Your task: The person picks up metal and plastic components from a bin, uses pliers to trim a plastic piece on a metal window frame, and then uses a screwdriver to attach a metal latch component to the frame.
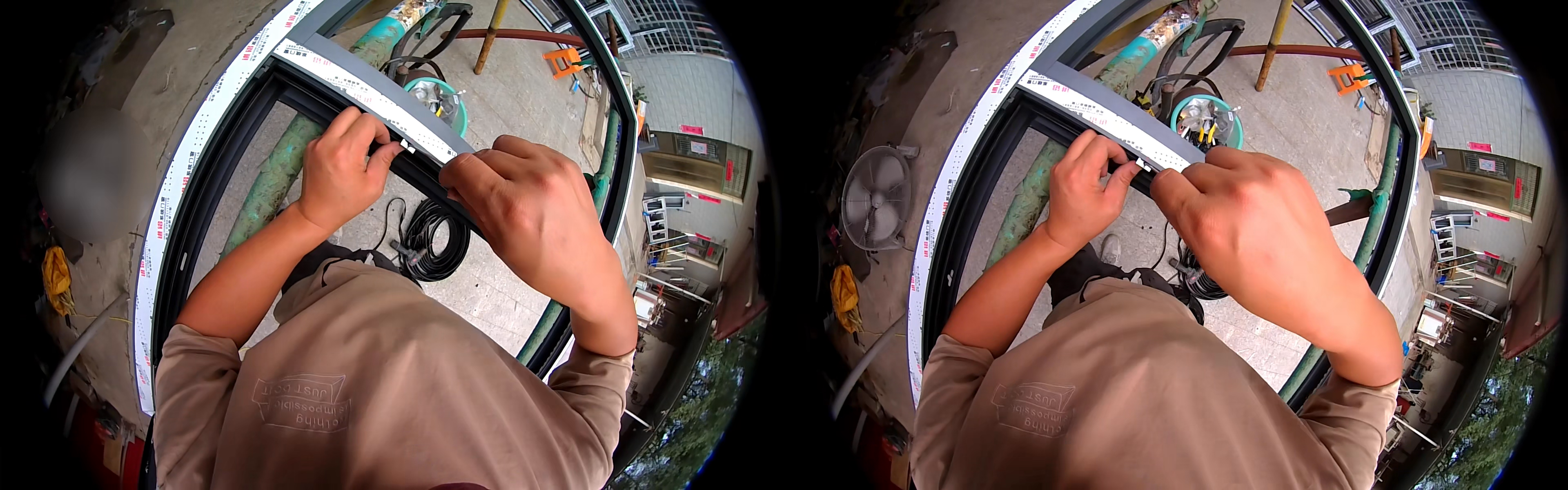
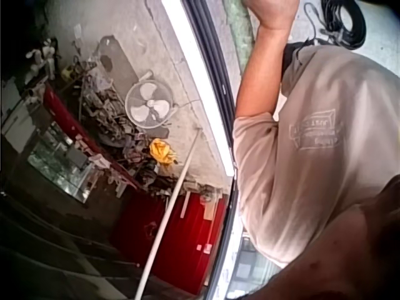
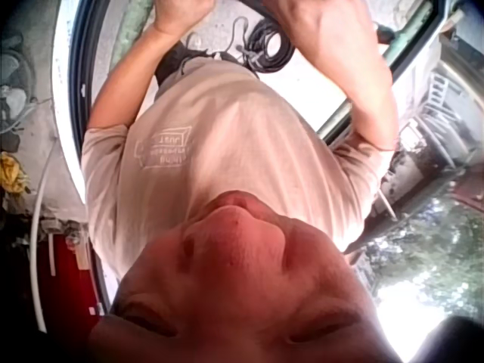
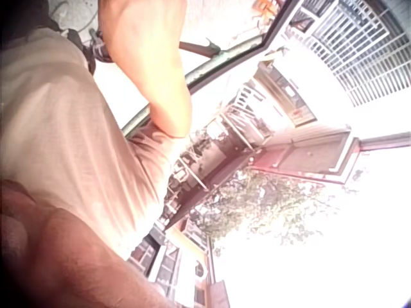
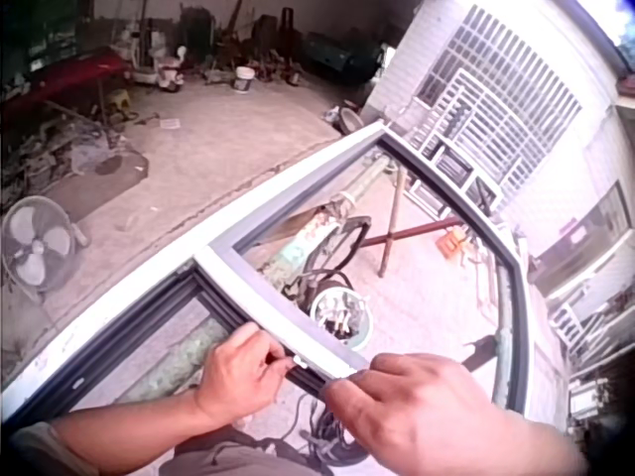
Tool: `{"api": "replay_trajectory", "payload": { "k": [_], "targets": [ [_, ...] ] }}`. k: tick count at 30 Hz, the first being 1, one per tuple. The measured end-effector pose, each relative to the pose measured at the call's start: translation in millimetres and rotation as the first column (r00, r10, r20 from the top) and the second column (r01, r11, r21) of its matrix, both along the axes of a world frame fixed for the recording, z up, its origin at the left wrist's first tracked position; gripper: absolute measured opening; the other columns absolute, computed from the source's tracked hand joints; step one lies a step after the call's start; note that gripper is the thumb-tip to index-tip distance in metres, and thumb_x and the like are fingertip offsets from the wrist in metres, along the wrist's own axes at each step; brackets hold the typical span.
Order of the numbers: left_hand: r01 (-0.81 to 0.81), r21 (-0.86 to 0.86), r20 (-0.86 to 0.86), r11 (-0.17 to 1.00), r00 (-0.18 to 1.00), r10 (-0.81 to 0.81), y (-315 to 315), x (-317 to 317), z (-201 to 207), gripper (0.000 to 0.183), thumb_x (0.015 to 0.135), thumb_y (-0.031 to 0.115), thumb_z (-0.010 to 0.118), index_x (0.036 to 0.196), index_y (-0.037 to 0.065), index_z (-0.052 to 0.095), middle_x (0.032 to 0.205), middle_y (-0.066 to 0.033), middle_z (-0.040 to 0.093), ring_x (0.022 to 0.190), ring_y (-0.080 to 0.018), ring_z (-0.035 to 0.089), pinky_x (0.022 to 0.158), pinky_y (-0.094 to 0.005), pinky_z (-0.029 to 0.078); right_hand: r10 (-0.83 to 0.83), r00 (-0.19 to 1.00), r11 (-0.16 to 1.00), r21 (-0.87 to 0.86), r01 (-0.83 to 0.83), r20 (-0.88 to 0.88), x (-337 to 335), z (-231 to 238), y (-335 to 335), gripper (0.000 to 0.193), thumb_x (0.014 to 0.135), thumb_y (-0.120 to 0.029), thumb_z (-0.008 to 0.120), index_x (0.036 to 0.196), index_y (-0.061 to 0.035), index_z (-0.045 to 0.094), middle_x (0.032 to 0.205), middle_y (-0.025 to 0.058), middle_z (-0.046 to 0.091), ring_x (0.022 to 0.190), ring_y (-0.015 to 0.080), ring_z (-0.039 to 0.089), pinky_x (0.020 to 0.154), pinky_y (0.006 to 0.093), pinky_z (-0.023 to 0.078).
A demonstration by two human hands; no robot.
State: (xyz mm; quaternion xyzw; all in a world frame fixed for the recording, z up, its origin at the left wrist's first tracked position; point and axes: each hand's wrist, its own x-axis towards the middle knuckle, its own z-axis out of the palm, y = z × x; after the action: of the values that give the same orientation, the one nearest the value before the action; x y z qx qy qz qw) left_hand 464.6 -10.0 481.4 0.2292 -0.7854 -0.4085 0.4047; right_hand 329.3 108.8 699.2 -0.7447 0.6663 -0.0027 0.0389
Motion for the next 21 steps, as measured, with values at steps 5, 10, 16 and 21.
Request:
{"api": "replay_trajectory", "payload": {
  "k": [5, 10, 16, 21],
  "targets": [
    [0.0, 0.004, -0.002, 1.0, 1.0, 0.0, 1, 0, 0, 0.019, 0.088, 0.004, 0.086, 0.095, 0.005, 0.068, 0.09, -0.0082, 0.068, 0.071, -0.0271, 0.064, 0.064, -0.0399, 0.053, -0.047, 0.999, 0.994, 0.103, 0.045, 0.01, 2, 4, -12, 0.019, 0.091, -0.012, 0.085, 0.098, -0.0044, 0.069, 0.076, 0.0133, 0.07, 0.074, 0.0334, 0.07, 0.067, 0.0453, 0.054],
    [-0.006, 0.007, -0.001, 1.0, 1.0, 0.006, 2, 0, -1, 0.019, 0.088, 0.005, 0.086, 0.095, 0.005, 0.069, 0.091, -0.0088, 0.067, 0.072, -0.0281, 0.066, 0.065, -0.04, 0.054, -0.242, 0.952, 0.958, 0.202, 0.204, 0.185, -6, 5, -27, 0.021, 0.096, -0.014, 0.084, 0.102, -0.0015, 0.068, 0.08, 0.018, 0.072, 0.079, 0.0408, 0.072, 0.069, 0.0485, 0.053],
    [0.003, 0.031, 0.008, 1.0, 1.0, -0.003, 1, 1, 0, 0.018, 0.089, 0.004, 0.085, 0.095, 0.005, 0.069, 0.09, -0.0092, 0.067, 0.073, -0.0288, 0.068, 0.066, -0.04, 0.056, -0.284, 0.922, 0.941, 0.264, 0.214, 0.265, -1, 12, -27, 0.025, 0.099, -0.012, 0.08, 0.115, -0.0025, 0.063, 0.09, 0.021, 0.074, 0.087, 0.0459, 0.073, 0.074, 0.0504, 0.054],
    [0.001, 0.022, 0.01, 1.0, 1.0, -0.001, -1, 2, 2, 0.017, 0.088, 0.002, 0.084, 0.095, 0.005, 0.069, 0.09, -0.0094, 0.066, 0.073, -0.029, 0.068, 0.066, -0.0402, 0.056, -0.211, 0.934, 0.953, 0.271, 0.131, 0.289, 3, 22, -24, 0.025, 0.099, -0.011, 0.079, 0.118, -0.0021, 0.065, 0.101, 0.0222, 0.074, 0.093, 0.0456, 0.073, 0.078, 0.0515, 0.055]
  ]
}}
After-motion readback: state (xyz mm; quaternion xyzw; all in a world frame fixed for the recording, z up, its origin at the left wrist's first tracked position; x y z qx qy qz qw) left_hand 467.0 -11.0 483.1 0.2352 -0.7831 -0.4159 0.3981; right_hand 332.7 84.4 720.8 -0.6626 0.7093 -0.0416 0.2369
